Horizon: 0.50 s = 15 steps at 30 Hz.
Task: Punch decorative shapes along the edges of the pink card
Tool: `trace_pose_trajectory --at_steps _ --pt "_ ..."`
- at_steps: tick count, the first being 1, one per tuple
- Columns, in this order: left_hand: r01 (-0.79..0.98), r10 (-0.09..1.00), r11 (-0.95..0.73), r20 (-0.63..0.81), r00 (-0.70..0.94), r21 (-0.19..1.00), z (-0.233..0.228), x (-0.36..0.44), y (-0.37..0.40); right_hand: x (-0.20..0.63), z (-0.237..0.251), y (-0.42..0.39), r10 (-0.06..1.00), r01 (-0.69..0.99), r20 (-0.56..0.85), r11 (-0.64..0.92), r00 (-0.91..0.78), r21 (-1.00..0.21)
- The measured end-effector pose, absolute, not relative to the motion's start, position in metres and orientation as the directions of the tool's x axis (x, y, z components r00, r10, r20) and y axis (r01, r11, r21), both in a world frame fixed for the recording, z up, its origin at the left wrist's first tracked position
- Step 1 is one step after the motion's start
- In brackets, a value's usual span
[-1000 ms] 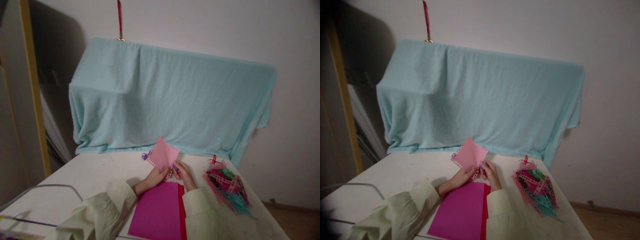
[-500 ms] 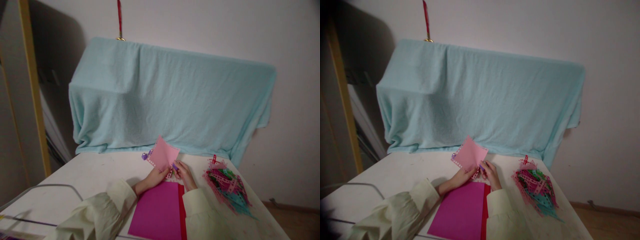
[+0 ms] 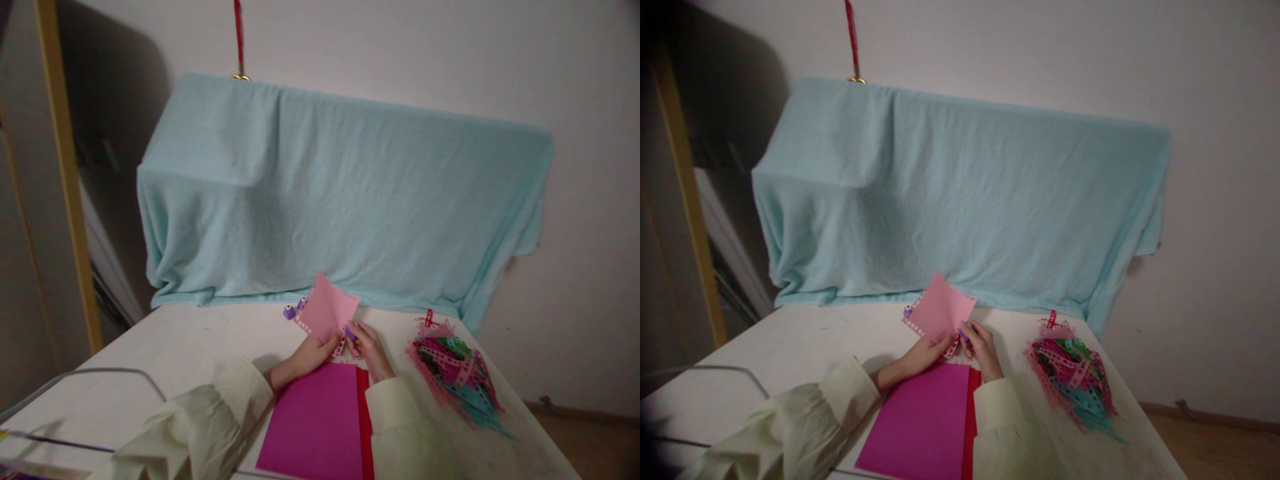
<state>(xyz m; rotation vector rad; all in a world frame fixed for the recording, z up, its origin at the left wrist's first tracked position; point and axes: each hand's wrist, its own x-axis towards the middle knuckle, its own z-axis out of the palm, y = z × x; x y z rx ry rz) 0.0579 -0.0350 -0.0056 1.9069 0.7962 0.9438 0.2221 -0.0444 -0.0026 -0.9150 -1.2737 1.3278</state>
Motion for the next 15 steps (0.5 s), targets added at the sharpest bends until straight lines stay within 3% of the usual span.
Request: trace_pose_trajectory --at_steps 15 --pt "0.164 0.827 -0.414 0.294 0.479 0.895 -0.0113 0.0559 -0.0337 0.221 -0.0001 -0.046 0.983 -0.158 0.101 0.077 -0.152 -0.984"
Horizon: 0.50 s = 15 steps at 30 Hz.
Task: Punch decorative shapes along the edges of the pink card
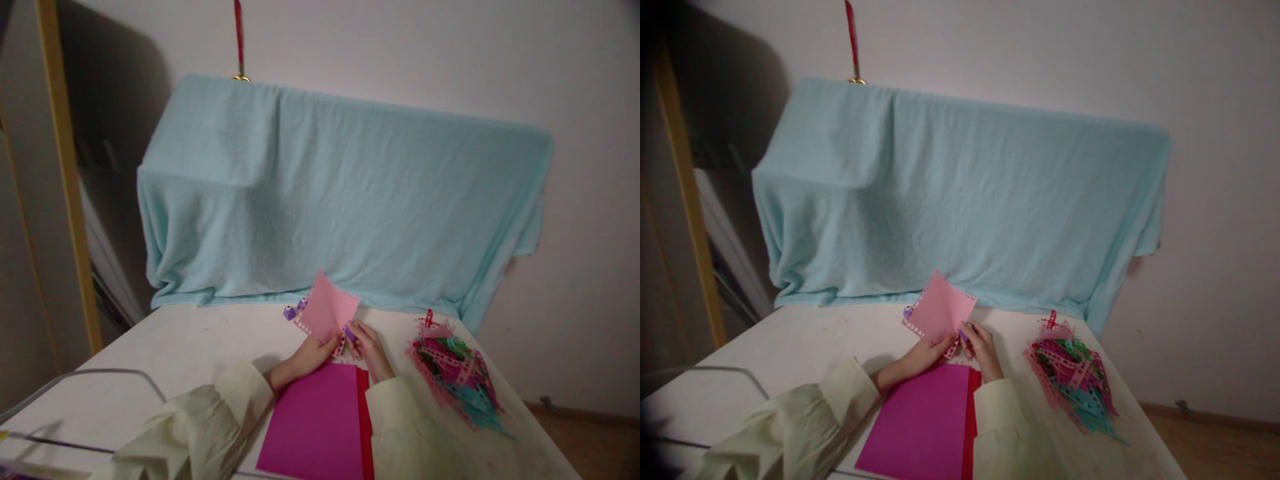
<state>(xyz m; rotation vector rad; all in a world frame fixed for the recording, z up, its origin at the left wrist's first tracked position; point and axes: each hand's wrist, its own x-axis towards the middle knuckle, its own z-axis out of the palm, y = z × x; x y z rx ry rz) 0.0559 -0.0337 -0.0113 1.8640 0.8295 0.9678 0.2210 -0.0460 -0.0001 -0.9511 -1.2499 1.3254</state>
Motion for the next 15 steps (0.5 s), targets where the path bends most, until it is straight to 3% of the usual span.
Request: trace_pose_trajectory --at_steps 15 --pt "0.159 0.835 -0.437 0.333 0.438 0.886 -0.0089 0.0578 -0.0317 0.2227 0.0006 -0.0445 0.981 -0.156 0.122 0.099 -0.148 -0.983"
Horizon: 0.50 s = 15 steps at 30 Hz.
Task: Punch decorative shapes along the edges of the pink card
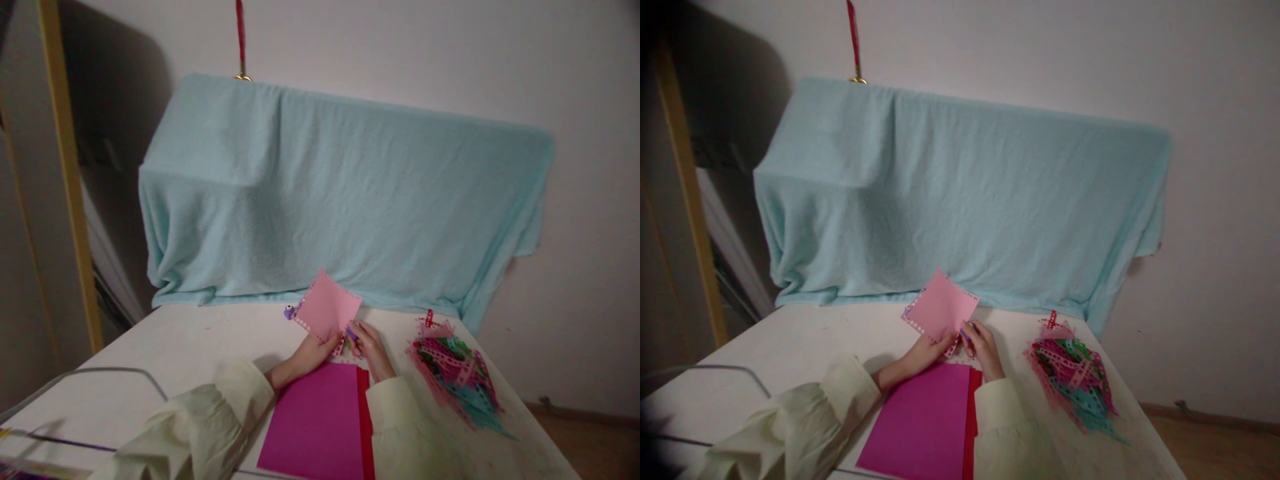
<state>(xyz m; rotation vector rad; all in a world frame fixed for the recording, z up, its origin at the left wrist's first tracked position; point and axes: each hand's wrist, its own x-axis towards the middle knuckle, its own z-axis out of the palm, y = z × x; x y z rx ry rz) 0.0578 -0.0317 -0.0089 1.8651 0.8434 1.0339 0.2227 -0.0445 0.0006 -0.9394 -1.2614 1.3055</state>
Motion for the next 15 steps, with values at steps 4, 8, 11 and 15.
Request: trace_pose_trajectory --at_steps 4,8,11,15 --pt "0.16 0.847 -0.44 0.35 0.4 0.883 -0.007 0.058 -0.031 0.222 0.001 -0.045 0.984 -0.161 0.108 0.085 -0.14 -0.983" --pt "0.166 0.873 -0.421 0.349 0.34 0.892 -0.003 0.058 -0.032 0.222 0.001 -0.045 0.982 -0.175 0.104 0.076 -0.156 -0.982" --pt "0.149 0.896 -0.397 0.347 0.275 0.906 0.001 0.057 -0.035 0.222 0.002 -0.046 0.984 -0.185 0.098 0.07 -0.151 -0.98" --pt "0.124 0.926 -0.347 0.318 0.205 0.93 0.003 0.057 -0.038 0.222 0.004 -0.047 0.982 -0.196 0.114 0.084 -0.148 -0.977"
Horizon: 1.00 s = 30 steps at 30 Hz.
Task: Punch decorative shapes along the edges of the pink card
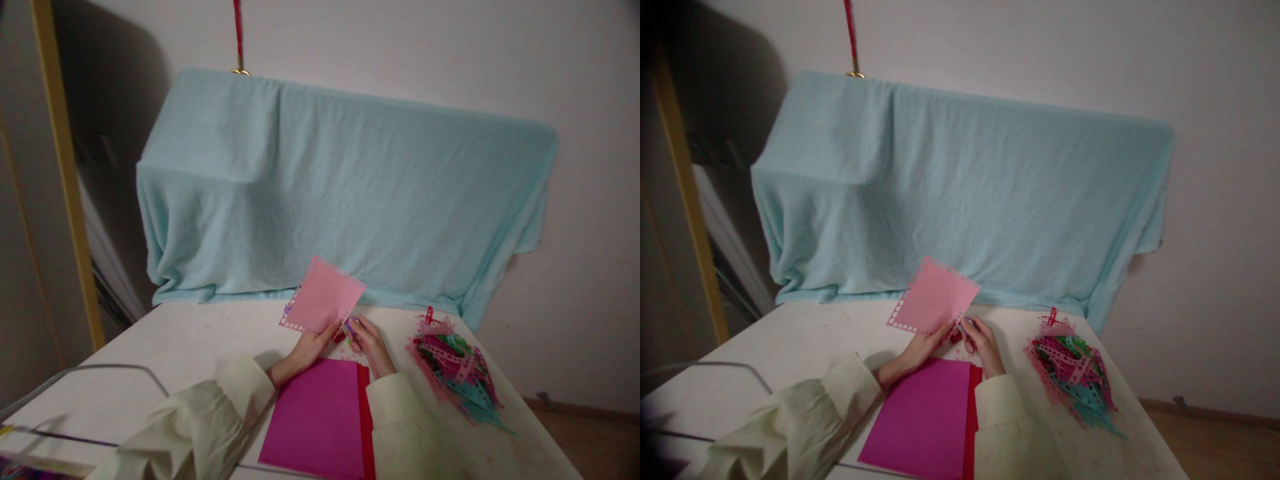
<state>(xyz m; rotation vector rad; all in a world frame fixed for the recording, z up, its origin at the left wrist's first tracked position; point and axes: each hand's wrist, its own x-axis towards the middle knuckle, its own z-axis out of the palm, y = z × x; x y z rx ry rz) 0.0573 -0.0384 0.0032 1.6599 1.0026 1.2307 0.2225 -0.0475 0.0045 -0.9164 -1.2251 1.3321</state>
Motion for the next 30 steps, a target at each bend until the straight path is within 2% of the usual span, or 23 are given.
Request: trace_pose_trajectory --at_steps 4,14,20,30 --pt "0.153 0.937 -0.321 0.289 0.196 0.935 -0.001 0.057 -0.036 0.222 0.007 -0.049 0.977 -0.184 0.151 0.123 -0.148 -0.975" --pt "0.27 0.866 -0.493 0.438 0.241 0.827 -0.009 0.059 -0.031 0.224 0.01 -0.046 0.986 -0.247 0.16 0.145 -0.044 -0.958" --pt "0.255 0.837 -0.536 0.467 0.286 0.805 -0.011 0.058 -0.03 0.225 0.007 -0.045 0.986 -0.26 0.156 0.137 -0.052 -0.956" --pt "0.148 0.828 -0.506 0.431 0.358 0.85 -0.006 0.059 -0.033 0.226 0.007 -0.045 0.985 -0.261 0.166 0.146 -0.056 -0.954"
